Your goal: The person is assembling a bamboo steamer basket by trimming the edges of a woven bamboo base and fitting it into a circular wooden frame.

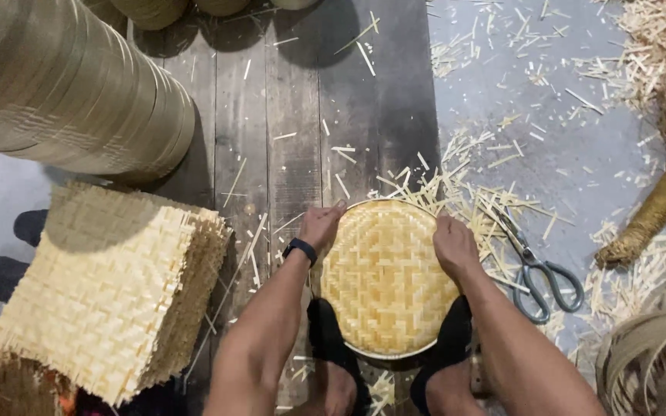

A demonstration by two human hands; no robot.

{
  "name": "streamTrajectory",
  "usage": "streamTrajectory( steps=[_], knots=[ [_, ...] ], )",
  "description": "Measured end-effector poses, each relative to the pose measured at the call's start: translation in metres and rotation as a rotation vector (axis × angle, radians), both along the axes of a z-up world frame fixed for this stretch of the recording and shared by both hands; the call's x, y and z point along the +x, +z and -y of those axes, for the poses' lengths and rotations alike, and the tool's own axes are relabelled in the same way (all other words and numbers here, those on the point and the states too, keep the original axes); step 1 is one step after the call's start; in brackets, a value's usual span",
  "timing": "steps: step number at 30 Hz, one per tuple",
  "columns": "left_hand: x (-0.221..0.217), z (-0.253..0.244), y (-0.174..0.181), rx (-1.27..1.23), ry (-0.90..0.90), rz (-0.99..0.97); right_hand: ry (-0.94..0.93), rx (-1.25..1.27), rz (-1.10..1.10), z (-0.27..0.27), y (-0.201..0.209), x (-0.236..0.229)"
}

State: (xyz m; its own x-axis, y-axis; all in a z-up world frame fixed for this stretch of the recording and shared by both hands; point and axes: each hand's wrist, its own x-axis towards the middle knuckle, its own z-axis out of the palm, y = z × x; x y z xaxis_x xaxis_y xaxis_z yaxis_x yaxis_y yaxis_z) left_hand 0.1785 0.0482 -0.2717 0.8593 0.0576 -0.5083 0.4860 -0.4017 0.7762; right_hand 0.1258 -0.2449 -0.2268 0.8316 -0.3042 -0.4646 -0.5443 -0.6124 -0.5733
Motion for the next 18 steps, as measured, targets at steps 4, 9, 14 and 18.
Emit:
streamTrajectory(
  steps=[4, 9, 14, 18],
  knots=[
    [-0.013, -0.01, -0.034, -0.064, 0.176, 0.051, 0.075, -0.16, 0.286, 0.024, -0.008, -0.015],
    [-0.094, -0.05, 0.002, 0.112, 0.517, 0.351, 0.295, -0.385, 0.317, 0.092, 0.146, -0.05],
    [-0.149, -0.081, 0.05, 0.304, 0.359, 0.245, 0.643, -0.541, -0.176, 0.116, 0.275, -0.112],
    [-0.154, -0.076, 0.035, 0.284, 0.311, 0.464, 0.495, -0.293, -0.073, 0.1, 0.23, -0.139]
  ],
)
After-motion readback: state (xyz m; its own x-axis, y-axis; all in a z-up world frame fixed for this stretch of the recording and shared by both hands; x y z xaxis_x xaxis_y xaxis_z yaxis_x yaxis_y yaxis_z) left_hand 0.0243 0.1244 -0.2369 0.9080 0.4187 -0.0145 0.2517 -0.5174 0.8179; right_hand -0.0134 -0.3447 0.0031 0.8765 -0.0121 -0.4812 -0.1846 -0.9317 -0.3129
